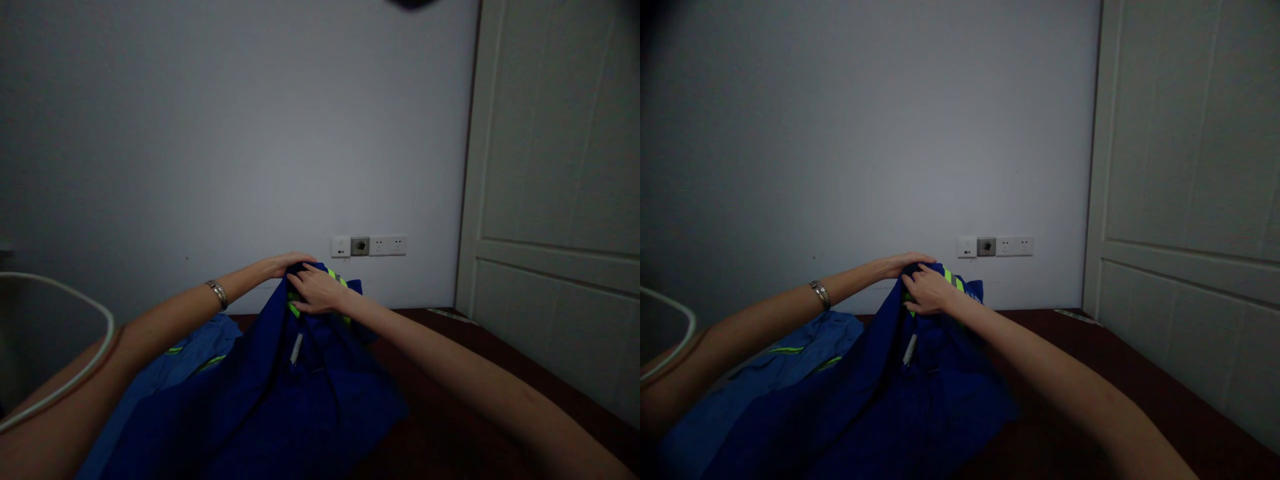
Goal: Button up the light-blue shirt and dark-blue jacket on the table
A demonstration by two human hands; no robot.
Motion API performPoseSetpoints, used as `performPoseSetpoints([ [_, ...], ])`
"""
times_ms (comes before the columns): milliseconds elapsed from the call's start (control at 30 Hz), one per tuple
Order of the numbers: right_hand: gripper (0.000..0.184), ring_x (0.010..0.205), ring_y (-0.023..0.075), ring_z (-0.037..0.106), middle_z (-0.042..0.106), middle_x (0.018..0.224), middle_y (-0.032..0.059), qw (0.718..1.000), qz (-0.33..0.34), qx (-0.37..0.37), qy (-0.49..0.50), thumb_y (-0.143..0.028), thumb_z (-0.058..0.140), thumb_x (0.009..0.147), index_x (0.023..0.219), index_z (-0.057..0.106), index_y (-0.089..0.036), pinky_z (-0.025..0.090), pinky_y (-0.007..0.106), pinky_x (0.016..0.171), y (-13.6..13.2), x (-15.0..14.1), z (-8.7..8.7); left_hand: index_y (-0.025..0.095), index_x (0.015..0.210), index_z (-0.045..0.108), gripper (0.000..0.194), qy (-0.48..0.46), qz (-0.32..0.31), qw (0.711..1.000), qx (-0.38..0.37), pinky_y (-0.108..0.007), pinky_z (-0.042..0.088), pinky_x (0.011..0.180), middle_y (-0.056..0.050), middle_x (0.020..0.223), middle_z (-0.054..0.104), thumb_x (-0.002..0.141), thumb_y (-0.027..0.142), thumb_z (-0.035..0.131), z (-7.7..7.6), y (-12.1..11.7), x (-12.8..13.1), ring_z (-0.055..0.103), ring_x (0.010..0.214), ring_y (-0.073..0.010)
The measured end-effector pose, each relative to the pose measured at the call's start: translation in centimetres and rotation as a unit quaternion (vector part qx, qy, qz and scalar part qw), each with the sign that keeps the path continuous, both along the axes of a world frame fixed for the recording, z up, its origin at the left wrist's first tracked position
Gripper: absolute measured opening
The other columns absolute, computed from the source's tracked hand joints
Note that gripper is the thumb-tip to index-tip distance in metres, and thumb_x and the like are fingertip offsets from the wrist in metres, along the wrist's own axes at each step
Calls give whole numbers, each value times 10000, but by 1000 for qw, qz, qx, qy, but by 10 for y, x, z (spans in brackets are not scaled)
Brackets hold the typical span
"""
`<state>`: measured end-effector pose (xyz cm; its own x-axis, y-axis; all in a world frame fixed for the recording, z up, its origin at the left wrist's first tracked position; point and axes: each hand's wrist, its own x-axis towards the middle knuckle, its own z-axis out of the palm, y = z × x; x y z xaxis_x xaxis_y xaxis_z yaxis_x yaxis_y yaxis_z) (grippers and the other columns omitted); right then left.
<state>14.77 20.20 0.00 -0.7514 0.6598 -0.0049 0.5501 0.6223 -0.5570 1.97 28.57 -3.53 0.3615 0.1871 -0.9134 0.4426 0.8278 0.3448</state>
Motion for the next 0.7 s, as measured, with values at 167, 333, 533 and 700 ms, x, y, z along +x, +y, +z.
performPoseSetpoints([
  [167,599,1062,299,481,570,1044,193,999,-31,-21,4,-504,462,794,1203,463,-66,308,428,958,-16,-7,13,156,988,649,450,-11,-17,998,57,-209,422,523,8,571,628,561,26,595,3,-4,-3,548,512,-106],
  [333,442,1164,264,418,530,1173,150,998,-22,24,47,-408,416,846,1188,491,-139,280,417,1005,-31,18,44,194,1054,627,560,-28,-31,996,84,-230,466,578,-29,761,687,526,8,622,13,6,-9,605,613,-134],
  [533,300,962,225,540,607,986,125,922,-363,-79,114,-351,400,851,1006,581,-168,413,383,859,-22,112,27,160,1008,645,515,-25,26,985,171,-240,491,588,-51,798,687,534,-27,574,42,48,-8,605,613,-131],
  [700,514,933,244,568,614,1013,141,730,-470,-461,183,-590,469,753,1001,591,-157,447,385,813,-5,154,-6,168,1024,634,512,-22,92,965,243,-258,510,649,-44,831,680,572,-49,527,70,82,2,612,653,-123],
])
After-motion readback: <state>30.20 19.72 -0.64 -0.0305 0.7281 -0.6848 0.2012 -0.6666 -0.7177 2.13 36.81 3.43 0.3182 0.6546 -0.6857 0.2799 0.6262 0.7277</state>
